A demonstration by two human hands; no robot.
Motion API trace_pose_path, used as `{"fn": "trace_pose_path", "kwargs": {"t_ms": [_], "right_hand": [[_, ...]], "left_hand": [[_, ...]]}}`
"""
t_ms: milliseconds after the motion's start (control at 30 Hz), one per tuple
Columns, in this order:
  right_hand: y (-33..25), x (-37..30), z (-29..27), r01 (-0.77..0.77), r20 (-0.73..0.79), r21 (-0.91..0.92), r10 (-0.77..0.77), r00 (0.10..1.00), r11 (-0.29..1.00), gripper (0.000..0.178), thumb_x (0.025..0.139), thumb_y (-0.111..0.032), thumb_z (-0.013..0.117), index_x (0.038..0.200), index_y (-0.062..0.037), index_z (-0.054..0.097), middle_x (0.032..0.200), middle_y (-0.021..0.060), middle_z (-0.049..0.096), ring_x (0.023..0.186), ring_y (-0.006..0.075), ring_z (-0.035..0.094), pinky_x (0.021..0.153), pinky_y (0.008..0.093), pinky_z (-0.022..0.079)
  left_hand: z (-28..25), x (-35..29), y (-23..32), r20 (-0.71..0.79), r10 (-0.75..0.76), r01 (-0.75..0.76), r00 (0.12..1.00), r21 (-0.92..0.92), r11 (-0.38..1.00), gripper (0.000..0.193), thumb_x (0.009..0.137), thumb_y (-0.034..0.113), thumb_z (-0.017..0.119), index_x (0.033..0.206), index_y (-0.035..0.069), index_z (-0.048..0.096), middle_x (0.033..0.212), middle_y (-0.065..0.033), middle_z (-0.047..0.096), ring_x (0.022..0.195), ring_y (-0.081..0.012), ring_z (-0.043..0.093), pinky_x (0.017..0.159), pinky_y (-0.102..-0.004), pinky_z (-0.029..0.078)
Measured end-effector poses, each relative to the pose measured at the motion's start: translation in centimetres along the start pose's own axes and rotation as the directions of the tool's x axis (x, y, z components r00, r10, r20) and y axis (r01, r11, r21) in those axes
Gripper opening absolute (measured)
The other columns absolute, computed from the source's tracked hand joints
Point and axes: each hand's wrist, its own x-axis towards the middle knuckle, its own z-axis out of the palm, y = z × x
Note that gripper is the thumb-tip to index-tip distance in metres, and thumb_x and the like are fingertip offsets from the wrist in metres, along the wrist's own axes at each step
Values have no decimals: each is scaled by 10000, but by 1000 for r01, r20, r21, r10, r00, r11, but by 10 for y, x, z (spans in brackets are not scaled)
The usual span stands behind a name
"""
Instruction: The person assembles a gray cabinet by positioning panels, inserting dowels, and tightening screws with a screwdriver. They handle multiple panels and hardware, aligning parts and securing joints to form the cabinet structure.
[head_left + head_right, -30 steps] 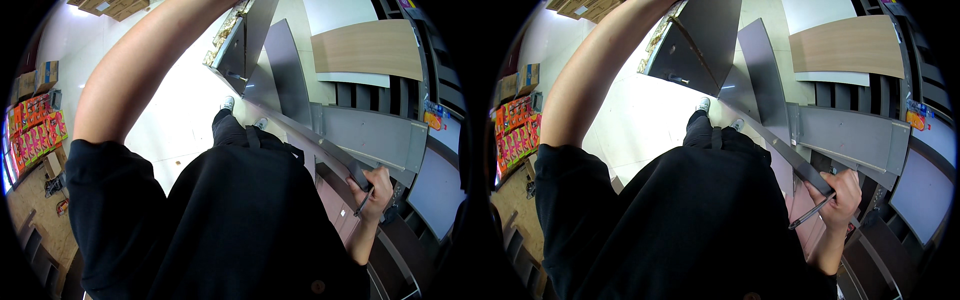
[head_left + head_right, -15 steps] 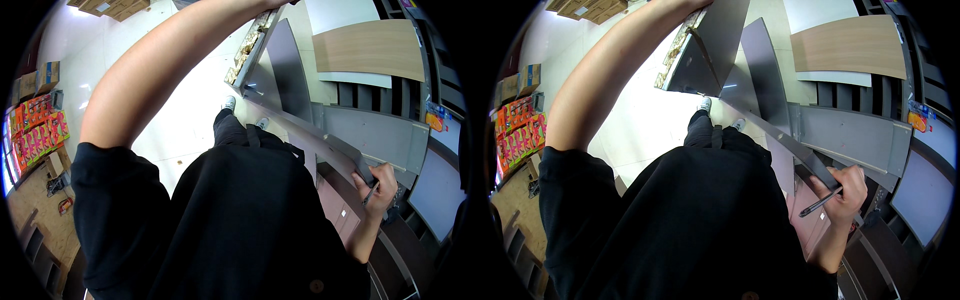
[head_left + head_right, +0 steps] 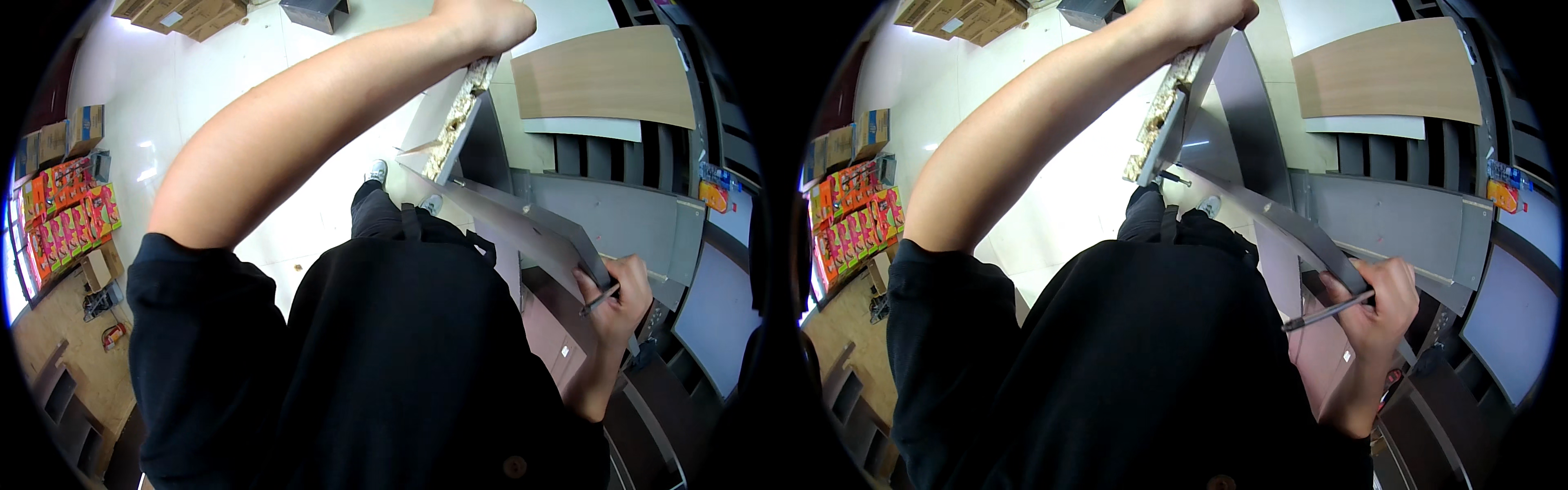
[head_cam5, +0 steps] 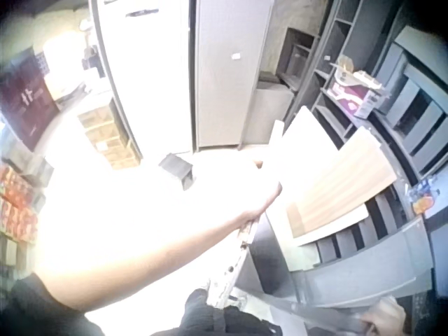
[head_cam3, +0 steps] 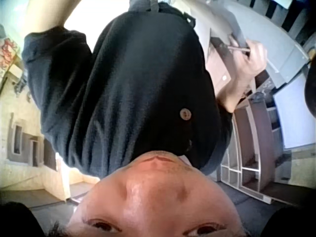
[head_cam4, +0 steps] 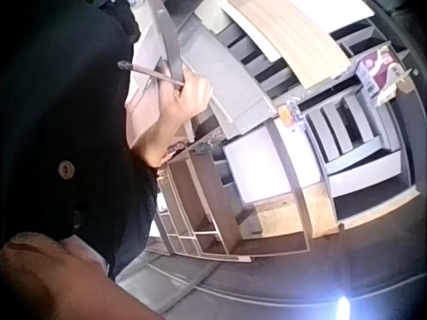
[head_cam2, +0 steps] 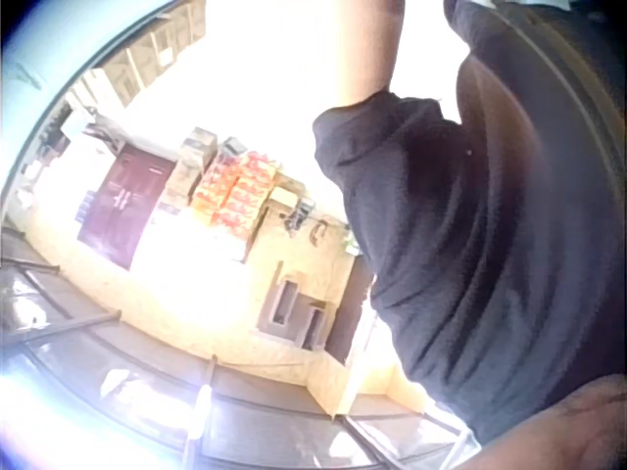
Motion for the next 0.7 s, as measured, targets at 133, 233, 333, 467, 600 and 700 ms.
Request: {"fn": "trace_pose_path", "kwargs": {"t_ms": [133,233,333,467,600,700], "right_hand": [[4,6,-1,46,-37,7,-46,998,999,308,598,-150,887,803,-47,683,697,53,586,630,224,529,611,341,383],[4,8,-3,69,-50,21,-68,996,997,316,587,-143,891,801,-52,676,697,46,585,622,227,531,612,343,384],[2,4,0,80,-86,26,-77,993,996,322,580,-138,894,802,-57,675,691,40,574,617,230,529,611,343,383],[-4,-2,2,73,-86,12,-72,994,997,323,578,-139,898,796,-56,674,677,41,555,617,235,529,610,344,384],[-6,-5,2,77,-97,19,-75,992,997,337,568,-152,904,789,-52,670,665,42,544,617,238,532,609,345,384],[-6,-7,2,78,-74,14,-77,994,997,314,601,-137,889,799,-36,667,689,54,569,633,229,526,619,342,386]], "left_hand": [[24,5,3,-5,-19,19,1000,-33,999,353,778,272,584,981,14,713,847,-202,710,806,-295,710,768,-382,543],[36,7,4,-8,-20,20,1000,-55,998,338,757,233,594,969,-5,706,842,-205,708,792,-293,710,753,-379,548],[43,7,3,-6,-21,21,1000,-81,997,324,736,194,604,956,-24,699,836,-209,705,779,-290,710,737,-376,554],[57,7,12,9,-37,38,999,-110,993,309,709,142,617,940,-50,690,829,-214,703,760,-287,711,716,-373,561],[73,0,30,69,-59,69,996,-167,983,261,714,100,589,890,-65,691,880,-234,705,861,-319,717,804,-376,562],[85,-1,36,117,-90,112,989,-200,973,248,716,101,597,882,-58,690,865,-233,702,868,-319,713,811,-383,561]]}}
